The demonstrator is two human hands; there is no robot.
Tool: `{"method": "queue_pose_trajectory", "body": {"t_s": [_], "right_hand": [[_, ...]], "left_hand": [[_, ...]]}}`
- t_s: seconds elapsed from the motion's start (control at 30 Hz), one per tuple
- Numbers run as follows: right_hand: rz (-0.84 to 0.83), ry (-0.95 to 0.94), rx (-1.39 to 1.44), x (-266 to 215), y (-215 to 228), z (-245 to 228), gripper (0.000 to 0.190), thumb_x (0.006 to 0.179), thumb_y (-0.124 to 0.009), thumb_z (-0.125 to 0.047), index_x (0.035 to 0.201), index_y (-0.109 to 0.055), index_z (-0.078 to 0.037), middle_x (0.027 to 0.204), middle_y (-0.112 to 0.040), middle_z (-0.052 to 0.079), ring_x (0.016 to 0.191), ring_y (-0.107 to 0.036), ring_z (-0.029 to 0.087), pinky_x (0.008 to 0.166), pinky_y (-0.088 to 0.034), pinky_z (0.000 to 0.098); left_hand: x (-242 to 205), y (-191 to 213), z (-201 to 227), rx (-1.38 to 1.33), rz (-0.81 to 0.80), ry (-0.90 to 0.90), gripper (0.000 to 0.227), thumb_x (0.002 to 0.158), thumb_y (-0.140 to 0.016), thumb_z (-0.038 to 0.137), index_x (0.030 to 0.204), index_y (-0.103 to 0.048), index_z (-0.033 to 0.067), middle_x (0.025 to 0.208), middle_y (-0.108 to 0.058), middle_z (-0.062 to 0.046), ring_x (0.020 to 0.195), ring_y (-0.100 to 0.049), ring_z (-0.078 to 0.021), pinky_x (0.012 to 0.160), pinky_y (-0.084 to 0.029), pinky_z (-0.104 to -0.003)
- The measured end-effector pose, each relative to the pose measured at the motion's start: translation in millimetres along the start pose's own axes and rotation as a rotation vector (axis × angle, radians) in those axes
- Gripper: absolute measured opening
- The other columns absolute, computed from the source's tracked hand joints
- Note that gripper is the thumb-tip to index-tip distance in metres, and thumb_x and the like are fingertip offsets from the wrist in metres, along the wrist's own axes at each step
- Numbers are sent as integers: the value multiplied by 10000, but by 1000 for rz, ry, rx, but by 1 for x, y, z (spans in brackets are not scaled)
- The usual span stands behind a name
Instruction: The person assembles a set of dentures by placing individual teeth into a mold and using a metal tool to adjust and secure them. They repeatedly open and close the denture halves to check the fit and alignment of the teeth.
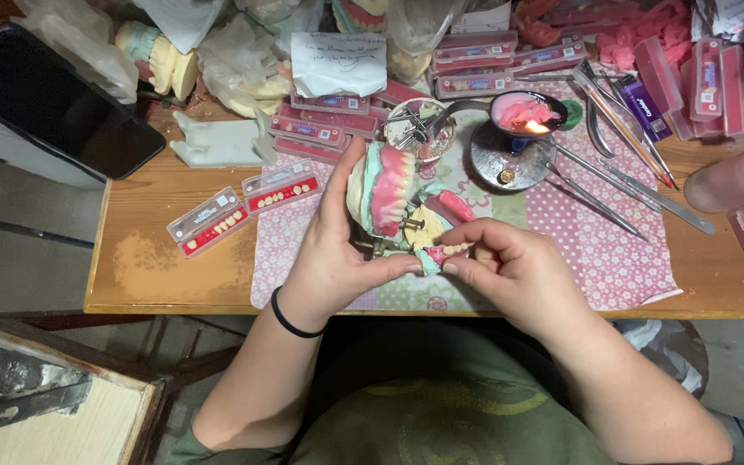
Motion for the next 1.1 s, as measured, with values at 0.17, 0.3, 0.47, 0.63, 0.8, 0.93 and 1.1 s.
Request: {"method": "queue_pose_trajectory", "body": {"t_s": [0.17, 0.3, 0.47, 0.63, 0.8, 0.93, 1.1], "right_hand": [[-1, 27, -17, 2, 2, 0, 252, 862, -853, -236, 1098, -784, -184, 593, -428, -80, 566, -389, 52, 595, -356, 213], [-13, 11, -36, 3, 3, -2, 180, 880, -838, -257, 1043, -790, -198, 580, -408, -81, 566, -373, 56, 583, -337, 222], [-24, 40, -45, 4, 3, 1, 170, 892, -824, -251, 1047, -781, -194, 590, -415, -82, 577, -380, 55, 598, -346, 220], [-33, 15, -97, 4, 5, -4, 152, 897, -817, -275, 1032, -782, -216, 590, -433, -76, 583, -389, 65, 586, -348, 235], [-54, 46, -135, 3, 4, -5, 127, 919, -794, -285, 1025, -775, -217, 610, -489, -71, 592, -406, 67, 587, -360, 230], [-40, 48, -171, 2, 4, -8, 155, 910, -795, -286, 1050, -777, -221, 642, -578, -67, 598, -465, 73, 600, -403, 237], [-45, 79, -172, 1, 4, -12, 147, 927, -774, -285, 1049, -773, -202, 677, -610, -69, 607, -469, 66, 609, -413, 231]], "left_hand": [[0, 0, 1, 7, -4, -1, 1238, 717, -930, 363, 1631, -156, 49, 1728, -263, -159, 1603, -320, -260, 1324, -269, -370], [0, 0, 2, 23, -5, 0, 1229, 726, -926, 365, 1629, -158, 43, 1726, -266, -160, 1602, -323, -261, 1324, -269, -369], [-1, 0, 1, 33, -1, -5, 1235, 720, -935, 359, 1629, -161, 43, 1726, -267, -167, 1604, -319, -265, 1326, -263, -374], [-1, -1, -1, 39, -3, -9, 1229, 730, -933, 355, 1631, -155, 46, 1729, -264, -168, 1604, -325, -266, 1325, -262, -368], [-1, -1, -1, 17, -6, -13, 1228, 731, -928, 354, 1630, -154, 38, 1729, -264, -166, 1598, -329, -251, 1325, -258, -362], [-1, -1, 1, 6, -13, -8, 1220, 737, -918, 367, 1632, -154, 45, 1732, -256, -162, 1606, -315, -257, 1332, -256, -372], [-1, 0, 1, 40, -11, -9, 1207, 742, -916, 374, 1628, -165, 42, 1728, -264, -171, 1607, -317, -270, 1327, -259, -379]]}}
Point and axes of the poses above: each hand's wrist, its own x-axis towards the middle knuckle, its own y-axis out of the back of the hand, z = x × y, the point moved 1 cm from there along x, towards the middle knuckle
